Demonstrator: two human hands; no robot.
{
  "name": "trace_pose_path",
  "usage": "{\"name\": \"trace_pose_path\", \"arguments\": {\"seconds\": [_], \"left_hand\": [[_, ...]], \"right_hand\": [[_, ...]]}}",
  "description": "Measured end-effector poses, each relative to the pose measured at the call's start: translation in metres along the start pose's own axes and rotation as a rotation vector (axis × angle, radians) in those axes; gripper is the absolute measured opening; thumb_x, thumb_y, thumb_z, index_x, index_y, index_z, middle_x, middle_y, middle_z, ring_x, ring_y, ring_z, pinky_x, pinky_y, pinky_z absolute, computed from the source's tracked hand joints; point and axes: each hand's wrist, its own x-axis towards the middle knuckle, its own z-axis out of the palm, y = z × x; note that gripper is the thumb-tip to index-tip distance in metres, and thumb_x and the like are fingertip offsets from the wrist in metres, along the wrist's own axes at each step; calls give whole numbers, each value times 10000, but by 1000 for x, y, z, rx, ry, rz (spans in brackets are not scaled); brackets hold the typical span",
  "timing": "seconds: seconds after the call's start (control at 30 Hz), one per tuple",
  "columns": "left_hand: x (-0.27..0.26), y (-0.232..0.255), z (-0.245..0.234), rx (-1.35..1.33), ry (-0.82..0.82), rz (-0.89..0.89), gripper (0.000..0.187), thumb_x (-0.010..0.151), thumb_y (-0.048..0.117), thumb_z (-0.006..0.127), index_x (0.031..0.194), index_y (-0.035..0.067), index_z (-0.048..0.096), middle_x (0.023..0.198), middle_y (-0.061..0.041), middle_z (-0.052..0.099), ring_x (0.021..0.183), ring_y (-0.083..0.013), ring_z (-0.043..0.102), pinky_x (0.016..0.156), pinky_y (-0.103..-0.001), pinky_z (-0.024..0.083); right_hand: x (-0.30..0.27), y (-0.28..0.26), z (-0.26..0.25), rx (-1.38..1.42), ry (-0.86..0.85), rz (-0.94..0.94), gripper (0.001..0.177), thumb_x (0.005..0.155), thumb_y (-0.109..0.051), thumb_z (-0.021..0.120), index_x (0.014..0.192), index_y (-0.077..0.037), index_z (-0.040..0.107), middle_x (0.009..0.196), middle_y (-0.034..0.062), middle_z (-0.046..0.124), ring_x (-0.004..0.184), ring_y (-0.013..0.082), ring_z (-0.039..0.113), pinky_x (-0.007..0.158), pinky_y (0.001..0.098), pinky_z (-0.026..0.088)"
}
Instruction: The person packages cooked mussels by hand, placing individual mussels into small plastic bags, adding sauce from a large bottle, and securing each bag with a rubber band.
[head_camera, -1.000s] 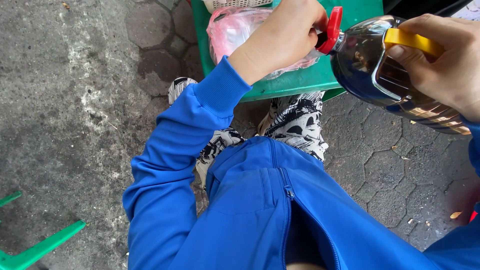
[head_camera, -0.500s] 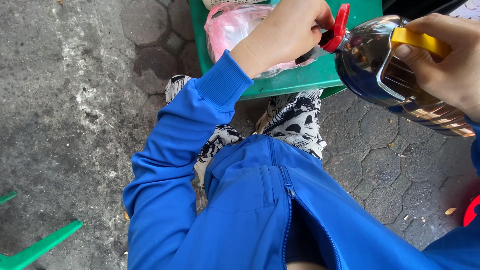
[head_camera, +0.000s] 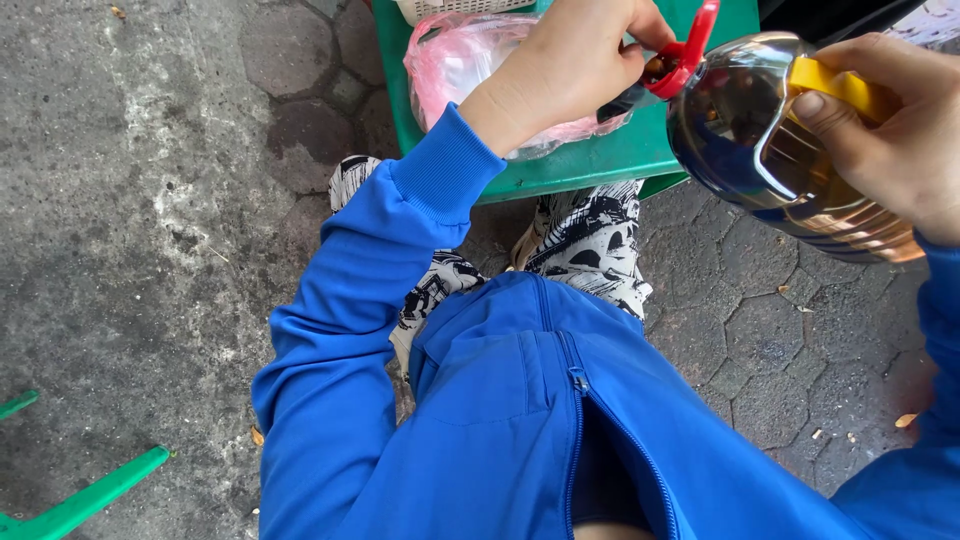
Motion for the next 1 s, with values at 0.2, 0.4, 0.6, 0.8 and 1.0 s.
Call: {"name": "trace_pose_path", "arguments": {"seconds": [0.2, 0.4, 0.6, 0.8, 1.0], "left_hand": [[6, -4, -8, -24, 104, 8, 263, 880, 16, 673, 1111, 79, 780, 1020, -95, 808, 840, -173, 796, 744, -281, 633], [12, 6, -22, -98, 167, -126, 220, 925, 73, 682, 1119, 125, 772, 861, -59, 800, 642, -122, 760, 614, -279, 612], [8, 7, -23, -155, 216, -189, 240, 939, 34, 668, 1148, 99, 768, 831, -41, 791, 641, -102, 743, 588, -276, 606], [8, 14, -26, -233, 249, -137, 289, 933, -8, 647, 1187, 70, 760, 1035, -50, 826, 732, -77, 782, 676, -237, 652], [12, 22, -12, -280, 211, -224, 290, 951, 5, 629, 1201, 64, 762, 1029, -56, 834, 728, -82, 767, 680, -236, 637]], "right_hand": [[-11, 31, 21, 302, 124, 156, 244, 1160, -146, 677, 1265, 68, 626, 1080, 155, 690, 1012, 184, 679, 941, 328, 563], [-15, 126, 107, 923, 465, 233, 177, 1255, -175, 641, 1272, -3, 607, 1129, 46, 673, 987, 109, 622, 915, 247, 502], [11, 176, 171, 1167, 803, 48, 177, 1224, -169, 567, 1330, -27, 567, 1275, 60, 652, 1135, 136, 614, 1032, 295, 497], [26, 129, 149, 796, 989, 75, 226, 1166, -103, 563, 1382, -52, 520, 1397, 109, 576, 1316, 211, 569, 1171, 388, 456], [58, -33, 74, 112, 705, -13, 352, 1003, -21, 716, 1323, -40, 569, 1436, 184, 437, 1386, 341, 422, 1202, 474, 342]]}}
